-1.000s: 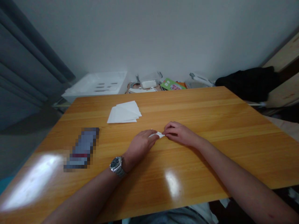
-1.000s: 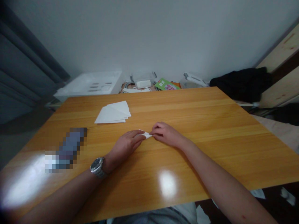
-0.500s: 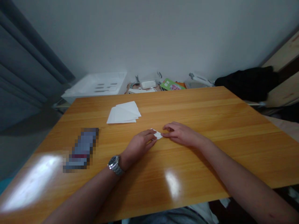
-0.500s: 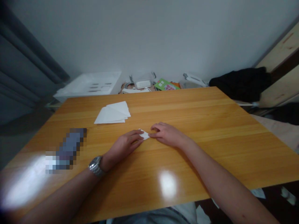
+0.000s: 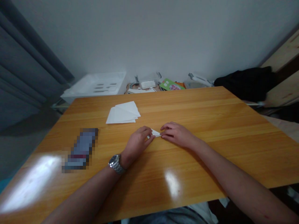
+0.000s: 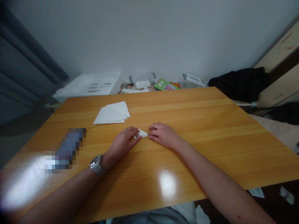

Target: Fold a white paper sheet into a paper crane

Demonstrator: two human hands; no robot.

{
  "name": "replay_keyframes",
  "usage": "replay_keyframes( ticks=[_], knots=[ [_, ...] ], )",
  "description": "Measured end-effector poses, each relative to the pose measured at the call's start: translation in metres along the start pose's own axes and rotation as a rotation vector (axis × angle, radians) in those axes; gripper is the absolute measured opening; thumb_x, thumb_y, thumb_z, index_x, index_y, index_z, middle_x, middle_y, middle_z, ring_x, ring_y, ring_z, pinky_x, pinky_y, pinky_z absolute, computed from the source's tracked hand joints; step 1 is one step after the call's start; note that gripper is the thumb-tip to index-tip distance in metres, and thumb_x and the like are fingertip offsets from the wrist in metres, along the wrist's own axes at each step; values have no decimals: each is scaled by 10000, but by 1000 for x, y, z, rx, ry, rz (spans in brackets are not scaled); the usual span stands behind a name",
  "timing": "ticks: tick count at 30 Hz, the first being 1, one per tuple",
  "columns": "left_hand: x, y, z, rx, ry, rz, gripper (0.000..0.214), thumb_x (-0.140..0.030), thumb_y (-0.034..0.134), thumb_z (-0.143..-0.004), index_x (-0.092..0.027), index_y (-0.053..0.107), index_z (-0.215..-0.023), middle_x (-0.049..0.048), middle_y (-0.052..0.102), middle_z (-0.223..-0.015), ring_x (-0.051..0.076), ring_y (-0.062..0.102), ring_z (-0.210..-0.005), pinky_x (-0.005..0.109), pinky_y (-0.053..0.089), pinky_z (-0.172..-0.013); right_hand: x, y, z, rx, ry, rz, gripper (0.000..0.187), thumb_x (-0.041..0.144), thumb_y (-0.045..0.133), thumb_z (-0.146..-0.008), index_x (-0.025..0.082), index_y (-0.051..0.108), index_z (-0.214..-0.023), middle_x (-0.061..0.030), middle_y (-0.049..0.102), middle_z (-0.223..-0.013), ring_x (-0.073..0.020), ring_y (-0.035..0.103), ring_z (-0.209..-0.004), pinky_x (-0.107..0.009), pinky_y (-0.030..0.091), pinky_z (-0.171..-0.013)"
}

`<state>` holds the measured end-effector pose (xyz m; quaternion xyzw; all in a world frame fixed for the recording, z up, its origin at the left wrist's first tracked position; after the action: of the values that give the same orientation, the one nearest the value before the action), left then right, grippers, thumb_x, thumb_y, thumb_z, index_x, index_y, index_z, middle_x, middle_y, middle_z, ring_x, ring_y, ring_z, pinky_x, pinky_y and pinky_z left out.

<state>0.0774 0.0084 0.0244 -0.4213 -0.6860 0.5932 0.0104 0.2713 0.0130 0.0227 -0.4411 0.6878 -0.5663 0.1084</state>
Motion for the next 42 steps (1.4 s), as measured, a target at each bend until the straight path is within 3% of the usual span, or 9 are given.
replay_keyframes(
  ticks=[8, 20, 26, 32, 35, 42],
  knots=[
    [2, 1, -3, -32, -21, 36, 73, -247, 626, -961, -204, 649, -1016, 48, 649, -1043, 211, 618, -974, 346, 514, -883, 6, 6, -7, -60, 107, -92, 107, 241, 633, -973, 166, 697, -929, -68, 669, -931, -191, 623, -884, -304, 495, -793],
    [1, 4, -3, -2, 34, -60, 153, -265, 599, -985, -203, 717, -1061, 63, 695, -1124, 229, 633, -1028, 384, 528, -932, 14, 9, -5, -2, -33, 190, 164, 229, 587, -1001, 193, 744, -971, -72, 718, -1002, -196, 632, -898, -306, 484, -771],
    [-6, 1, 2, 40, 161, -91, 289, -321, 579, -996, -201, 689, -1234, 101, 685, -1244, 245, 635, -1100, 433, 520, -991, 2, 1, 1, 48, 12, 288, 226, 222, 607, -988, 249, 725, -1178, -83, 714, -1194, -235, 646, -1072, -374, 504, -910],
    [-11, 5, 8, 116, 224, -118, 426, -383, 579, -991, -210, 595, -1380, 120, 597, -1423, 264, 552, -1315, 462, 435, -1136, -10, -5, 8, 76, 86, 262, 394, 167, 566, -970, 255, 649, -1345, -128, 584, -1451, -289, 563, -1294, -488, 473, -1054],
    [-15, 8, 12, 172, 245, -132, 520, -427, 574, -988, -213, 513, -1458, 125, 543, -1488, 271, 536, -1347, 465, 427, -1150, -11, -6, 9, 70, 85, 235, 415, 160, 558, -964, 253, 640, -1361, -137, 557, -1479, -295, 543, -1327, -508, 463, -1078],
    [-21, 11, 14, 203, 241, -172, 524, -440, 563, -989, -212, 503, -1458, 117, 503, -1528, 284, 515, -1372, 469, 432, -1145, -15, -9, 13, 80, 90, 191, 412, 178, 496, -1003, 221, 612, -1396, -138, 594, -1444, -265, 567, -1318, -470, 470, -1102]
  ],
)
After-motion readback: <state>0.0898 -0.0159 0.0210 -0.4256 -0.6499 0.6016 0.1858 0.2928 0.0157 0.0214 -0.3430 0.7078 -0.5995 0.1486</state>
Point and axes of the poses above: each hand's wrist, its own z-axis away from the middle knuckle, its own y-axis out of the palm, x = y × z, the point moved 5 cm from there along -z, towards the middle knuckle
